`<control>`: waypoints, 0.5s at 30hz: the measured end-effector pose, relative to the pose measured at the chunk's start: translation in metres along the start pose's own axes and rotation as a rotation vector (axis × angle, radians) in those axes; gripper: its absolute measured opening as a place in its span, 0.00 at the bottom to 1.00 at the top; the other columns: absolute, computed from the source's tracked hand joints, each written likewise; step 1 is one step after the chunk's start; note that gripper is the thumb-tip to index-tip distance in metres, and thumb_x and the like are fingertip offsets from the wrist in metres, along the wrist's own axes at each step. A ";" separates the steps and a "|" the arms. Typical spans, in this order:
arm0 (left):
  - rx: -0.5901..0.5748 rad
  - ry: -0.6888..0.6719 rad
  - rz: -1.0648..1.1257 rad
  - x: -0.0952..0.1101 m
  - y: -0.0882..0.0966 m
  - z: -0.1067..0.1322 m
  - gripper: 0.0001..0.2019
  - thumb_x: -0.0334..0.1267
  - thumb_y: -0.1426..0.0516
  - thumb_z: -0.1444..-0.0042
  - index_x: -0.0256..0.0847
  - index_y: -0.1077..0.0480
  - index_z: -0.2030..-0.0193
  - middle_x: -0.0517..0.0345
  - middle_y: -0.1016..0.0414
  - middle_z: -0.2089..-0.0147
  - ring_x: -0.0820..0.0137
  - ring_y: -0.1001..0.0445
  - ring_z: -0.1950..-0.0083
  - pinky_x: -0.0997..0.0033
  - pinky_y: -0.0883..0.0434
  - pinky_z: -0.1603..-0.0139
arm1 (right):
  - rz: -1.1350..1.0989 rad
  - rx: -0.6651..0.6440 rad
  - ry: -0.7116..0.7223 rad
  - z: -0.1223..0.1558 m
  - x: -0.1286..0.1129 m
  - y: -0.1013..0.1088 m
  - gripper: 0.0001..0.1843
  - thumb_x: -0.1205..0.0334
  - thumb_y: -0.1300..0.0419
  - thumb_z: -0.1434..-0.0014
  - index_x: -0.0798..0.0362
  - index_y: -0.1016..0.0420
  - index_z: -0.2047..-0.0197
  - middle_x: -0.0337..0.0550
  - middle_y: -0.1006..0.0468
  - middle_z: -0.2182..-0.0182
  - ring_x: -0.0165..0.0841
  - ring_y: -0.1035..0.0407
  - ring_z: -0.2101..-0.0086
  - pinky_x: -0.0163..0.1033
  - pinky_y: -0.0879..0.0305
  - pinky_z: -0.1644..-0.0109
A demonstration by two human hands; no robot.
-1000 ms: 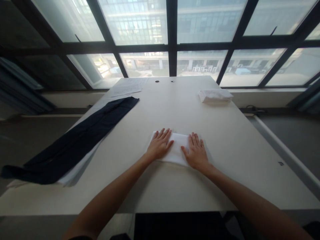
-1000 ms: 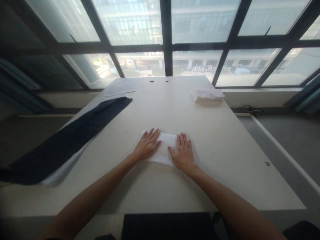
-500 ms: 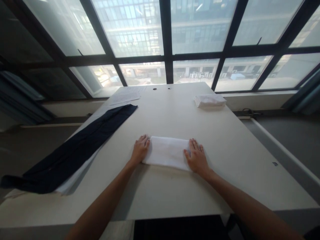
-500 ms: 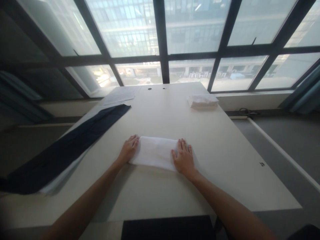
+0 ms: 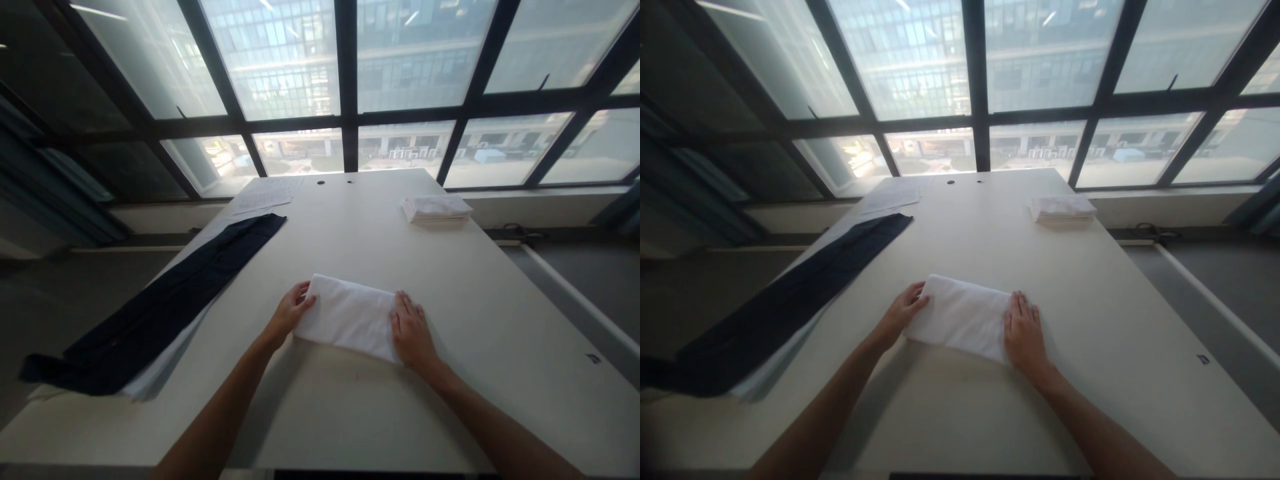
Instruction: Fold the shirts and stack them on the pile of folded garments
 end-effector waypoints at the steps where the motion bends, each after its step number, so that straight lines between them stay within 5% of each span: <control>1: -0.028 0.050 0.069 0.001 -0.004 0.005 0.38 0.58 0.35 0.44 0.41 0.35 0.33 0.42 0.22 0.42 0.56 0.20 0.47 0.59 0.23 0.50 | -0.013 0.000 -0.003 -0.001 0.002 -0.001 0.32 0.61 0.61 0.27 0.68 0.41 0.27 0.64 0.39 0.28 0.46 0.46 0.29 0.60 0.54 0.25; 5: -0.118 0.192 0.232 -0.004 -0.021 0.017 0.50 0.51 0.31 0.46 0.53 0.53 0.22 0.50 0.21 0.49 0.63 0.19 0.59 0.68 0.23 0.62 | -0.145 0.058 -0.028 -0.007 0.007 0.013 0.31 0.61 0.57 0.29 0.65 0.36 0.29 0.64 0.37 0.29 0.47 0.45 0.29 0.61 0.51 0.26; 9: -0.081 0.214 0.357 -0.012 -0.031 0.013 0.60 0.44 0.28 0.50 0.61 0.64 0.20 0.54 0.22 0.49 0.70 0.22 0.66 0.73 0.25 0.67 | -0.516 0.250 0.136 0.016 -0.026 0.065 0.23 0.59 0.51 0.30 0.55 0.23 0.40 0.60 0.26 0.38 0.47 0.34 0.36 0.60 0.38 0.31; 10: -0.069 0.218 0.388 -0.014 -0.034 0.012 0.59 0.43 0.28 0.51 0.60 0.62 0.20 0.54 0.22 0.48 0.71 0.22 0.67 0.74 0.26 0.68 | -0.648 0.210 0.189 0.026 -0.040 0.070 0.20 0.58 0.49 0.30 0.52 0.21 0.45 0.56 0.21 0.44 0.45 0.28 0.42 0.57 0.33 0.35; 12: -0.037 0.221 0.442 -0.017 -0.040 0.010 0.56 0.41 0.29 0.51 0.57 0.56 0.21 0.53 0.23 0.47 0.74 0.24 0.69 0.76 0.27 0.70 | -0.915 -0.136 0.196 0.049 -0.073 0.049 0.16 0.54 0.47 0.29 0.50 0.18 0.54 0.50 0.16 0.58 0.41 0.22 0.56 0.50 0.23 0.48; 13: -0.017 0.220 0.465 -0.017 -0.042 0.010 0.55 0.40 0.29 0.52 0.56 0.53 0.21 0.53 0.23 0.46 0.75 0.25 0.69 0.76 0.28 0.71 | -1.040 -0.335 0.113 0.061 -0.086 0.030 0.17 0.51 0.45 0.30 0.51 0.18 0.54 0.49 0.16 0.62 0.40 0.21 0.61 0.48 0.22 0.54; 15: 0.033 0.212 0.497 -0.017 -0.044 0.011 0.52 0.39 0.30 0.52 0.55 0.50 0.22 0.53 0.24 0.45 0.76 0.25 0.69 0.77 0.28 0.71 | -1.307 -0.524 -0.194 0.079 -0.091 -0.003 0.21 0.46 0.41 0.32 0.53 0.21 0.49 0.53 0.15 0.56 0.42 0.19 0.59 0.50 0.21 0.55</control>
Point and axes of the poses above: each hand's wrist, its own z-axis away from the middle knuckle, its own y-axis out of the back of the hand, x = y × z, the point moved 9 cm from there along -z, towards the middle knuckle
